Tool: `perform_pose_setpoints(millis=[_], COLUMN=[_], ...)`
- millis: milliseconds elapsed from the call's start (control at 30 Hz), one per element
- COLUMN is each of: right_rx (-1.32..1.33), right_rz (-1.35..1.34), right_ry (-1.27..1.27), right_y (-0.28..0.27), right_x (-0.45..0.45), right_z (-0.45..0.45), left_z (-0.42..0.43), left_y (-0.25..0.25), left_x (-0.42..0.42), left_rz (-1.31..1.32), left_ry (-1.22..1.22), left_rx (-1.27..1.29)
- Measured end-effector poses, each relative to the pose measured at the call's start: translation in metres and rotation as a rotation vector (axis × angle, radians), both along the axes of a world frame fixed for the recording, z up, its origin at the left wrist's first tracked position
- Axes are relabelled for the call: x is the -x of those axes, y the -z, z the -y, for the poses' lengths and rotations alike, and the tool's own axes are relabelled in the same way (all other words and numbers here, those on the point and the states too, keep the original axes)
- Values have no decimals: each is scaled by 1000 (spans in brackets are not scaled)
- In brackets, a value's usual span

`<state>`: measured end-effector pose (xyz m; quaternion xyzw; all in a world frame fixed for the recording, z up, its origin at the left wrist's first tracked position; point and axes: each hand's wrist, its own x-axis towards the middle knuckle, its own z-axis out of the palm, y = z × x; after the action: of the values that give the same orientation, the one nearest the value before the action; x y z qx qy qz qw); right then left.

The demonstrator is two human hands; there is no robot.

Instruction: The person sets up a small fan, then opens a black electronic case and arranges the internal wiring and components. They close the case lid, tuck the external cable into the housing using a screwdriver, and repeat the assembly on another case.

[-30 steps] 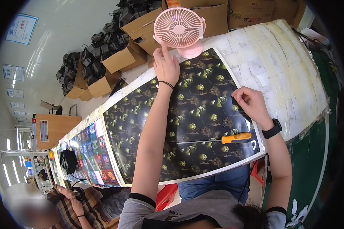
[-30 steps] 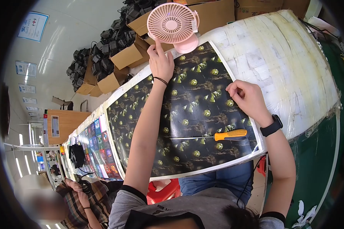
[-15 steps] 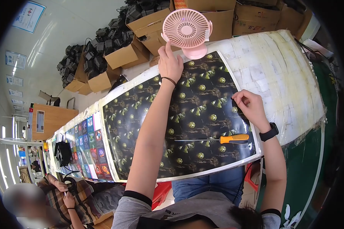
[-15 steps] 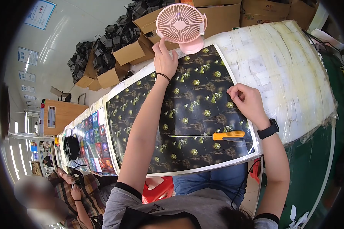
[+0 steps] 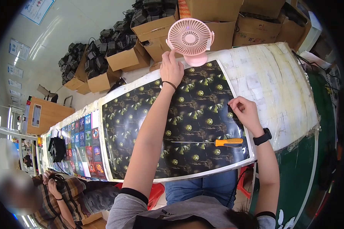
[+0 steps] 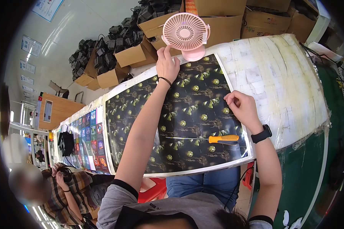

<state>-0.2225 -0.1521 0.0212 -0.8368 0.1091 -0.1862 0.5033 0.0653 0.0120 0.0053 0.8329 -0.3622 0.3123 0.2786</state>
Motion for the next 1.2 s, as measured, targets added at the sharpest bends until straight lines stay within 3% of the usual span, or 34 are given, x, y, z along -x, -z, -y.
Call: perform_pose_setpoints(millis=[267,400,533,667,767,900,1200], right_rx=[-38,-47,-118,-44,24,83,109], right_rz=[5,-24,104,120,116,92,81], right_ry=[-5,-24,-5,-26,-42,-33,20], right_y=[4,3,11,6,5,5,12], right_x=[0,1,-1,3,6,7,10], right_z=[2,3,2,1,-4,-5,-4], left_z=[-13,-31,-51,-66,-79,-98,-155], left_y=[13,16,18,19,22,18,19], left_x=[2,7,27,50,61,82,115], left_rz=[-156,-609,-551,-658,-902,-822,-932], left_ry=[-37,102,200,278,435,330,349], left_rx=[96,323,313,487,597,353,422])
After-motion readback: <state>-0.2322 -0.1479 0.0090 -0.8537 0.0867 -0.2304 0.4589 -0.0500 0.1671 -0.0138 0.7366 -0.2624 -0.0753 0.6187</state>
